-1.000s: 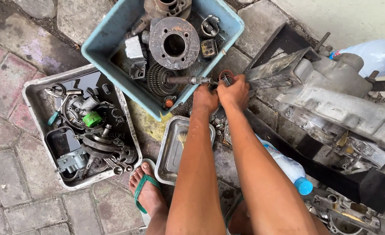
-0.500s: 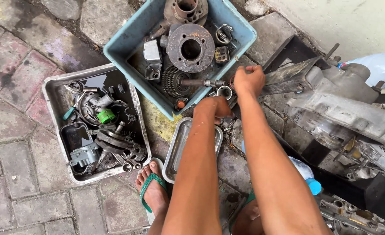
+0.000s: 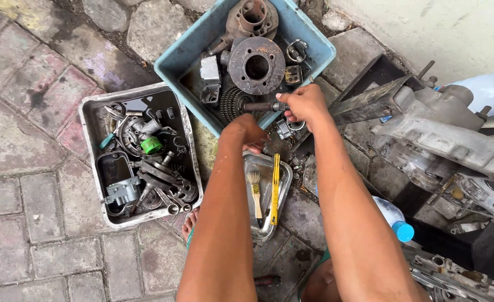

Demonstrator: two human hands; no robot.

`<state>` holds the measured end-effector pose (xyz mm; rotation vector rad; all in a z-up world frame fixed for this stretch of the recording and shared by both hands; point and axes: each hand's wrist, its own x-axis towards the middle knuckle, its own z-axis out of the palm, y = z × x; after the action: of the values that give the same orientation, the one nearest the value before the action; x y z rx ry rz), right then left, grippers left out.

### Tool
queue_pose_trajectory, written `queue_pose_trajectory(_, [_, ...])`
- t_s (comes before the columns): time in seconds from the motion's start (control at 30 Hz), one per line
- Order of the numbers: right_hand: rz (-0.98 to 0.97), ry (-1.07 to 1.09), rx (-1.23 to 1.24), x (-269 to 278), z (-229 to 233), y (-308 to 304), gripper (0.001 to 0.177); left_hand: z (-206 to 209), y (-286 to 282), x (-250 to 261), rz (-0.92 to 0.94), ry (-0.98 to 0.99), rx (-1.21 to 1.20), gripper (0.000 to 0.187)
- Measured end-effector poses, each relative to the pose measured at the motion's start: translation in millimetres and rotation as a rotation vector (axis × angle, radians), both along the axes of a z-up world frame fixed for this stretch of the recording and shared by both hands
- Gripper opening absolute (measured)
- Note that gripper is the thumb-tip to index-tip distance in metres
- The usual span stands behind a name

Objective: The person pours liquid from a plastic bottle onto a metal part and then scrubs it with a brush. They handle several mechanical components, including gears and a cylindrical part, while sitting on the ground.

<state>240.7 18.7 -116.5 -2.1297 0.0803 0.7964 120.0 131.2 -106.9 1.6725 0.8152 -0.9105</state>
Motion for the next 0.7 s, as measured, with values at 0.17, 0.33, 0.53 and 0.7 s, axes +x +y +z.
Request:
queue_pose_trajectory(0.17, [-0.039,0.110,0.174,-5,13,-2,0.018,-26,15,-7,0.128,-0.186,0.196,0.027])
queue_pose_trajectory(0.33, [0.025,0.173,0.287,-34,60,40,0.019,-33,21,-5,0.217,-0.485,0.427,0.039])
queue_pose_trajectory(0.53, [0.014,0.351,0.570,-57,44,89,0.034,-2,56,-46,0.460,-0.571,0.748,0.025])
queue_pose_trajectory(0.7, [0.293,0.145,0.474,-47,40,80,0.031,-4,58,-41,0.517,-0.683,0.729,0.024])
